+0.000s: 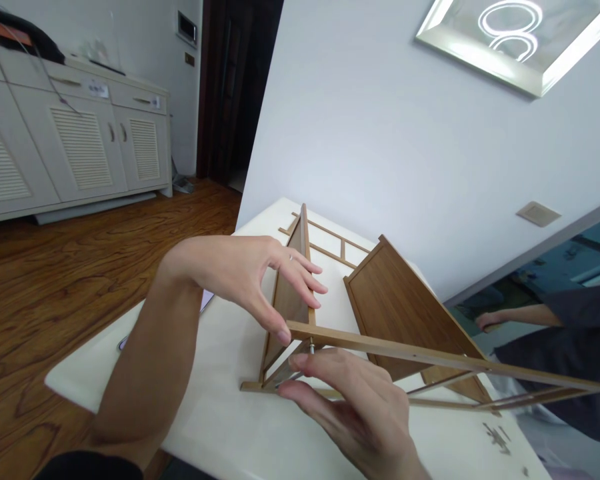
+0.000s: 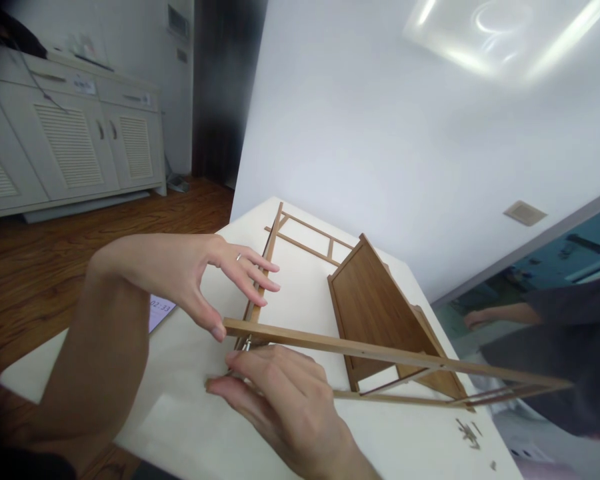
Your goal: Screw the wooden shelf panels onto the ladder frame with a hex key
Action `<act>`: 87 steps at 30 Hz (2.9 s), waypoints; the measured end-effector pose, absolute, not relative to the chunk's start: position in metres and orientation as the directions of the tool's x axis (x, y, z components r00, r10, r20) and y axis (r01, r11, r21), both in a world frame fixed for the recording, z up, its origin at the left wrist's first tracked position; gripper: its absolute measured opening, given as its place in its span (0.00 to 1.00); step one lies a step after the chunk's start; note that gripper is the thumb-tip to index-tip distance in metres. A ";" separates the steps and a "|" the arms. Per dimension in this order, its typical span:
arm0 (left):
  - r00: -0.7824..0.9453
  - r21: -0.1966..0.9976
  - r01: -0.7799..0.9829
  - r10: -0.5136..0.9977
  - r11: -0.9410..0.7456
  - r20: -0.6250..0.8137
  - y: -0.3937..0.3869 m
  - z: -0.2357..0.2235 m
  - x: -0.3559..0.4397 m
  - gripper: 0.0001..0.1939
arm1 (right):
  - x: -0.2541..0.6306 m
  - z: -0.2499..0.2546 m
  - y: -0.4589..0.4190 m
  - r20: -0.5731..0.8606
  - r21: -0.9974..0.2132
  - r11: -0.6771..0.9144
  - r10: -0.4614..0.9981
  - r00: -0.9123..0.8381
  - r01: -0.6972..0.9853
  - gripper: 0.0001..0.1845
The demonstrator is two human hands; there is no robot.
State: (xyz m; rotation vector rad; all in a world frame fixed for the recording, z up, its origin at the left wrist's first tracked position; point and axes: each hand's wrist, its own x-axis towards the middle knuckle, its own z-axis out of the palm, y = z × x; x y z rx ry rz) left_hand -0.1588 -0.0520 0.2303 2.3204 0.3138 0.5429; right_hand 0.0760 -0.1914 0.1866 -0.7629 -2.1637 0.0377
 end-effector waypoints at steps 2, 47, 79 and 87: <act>0.884 0.699 0.073 0.370 -0.712 0.285 -0.052 0.230 -0.159 0.28 | 0.078 0.187 -0.191 0.692 -0.251 0.828 0.516 -0.505 0.501 0.12; 0.896 0.644 0.036 0.310 -0.764 0.318 -0.051 0.234 -0.160 0.25 | 0.072 0.193 -0.187 0.722 -0.027 0.756 0.468 -0.510 0.654 0.27; 0.888 0.649 0.031 0.319 -0.760 0.331 -0.057 0.233 -0.160 0.28 | 0.093 0.206 -0.191 0.757 -0.010 0.702 0.471 -0.453 0.712 0.10; 0.895 0.648 0.053 0.325 -0.760 0.307 -0.057 0.234 -0.161 0.27 | 0.093 0.211 -0.191 0.753 0.020 0.687 0.467 -0.463 0.726 0.08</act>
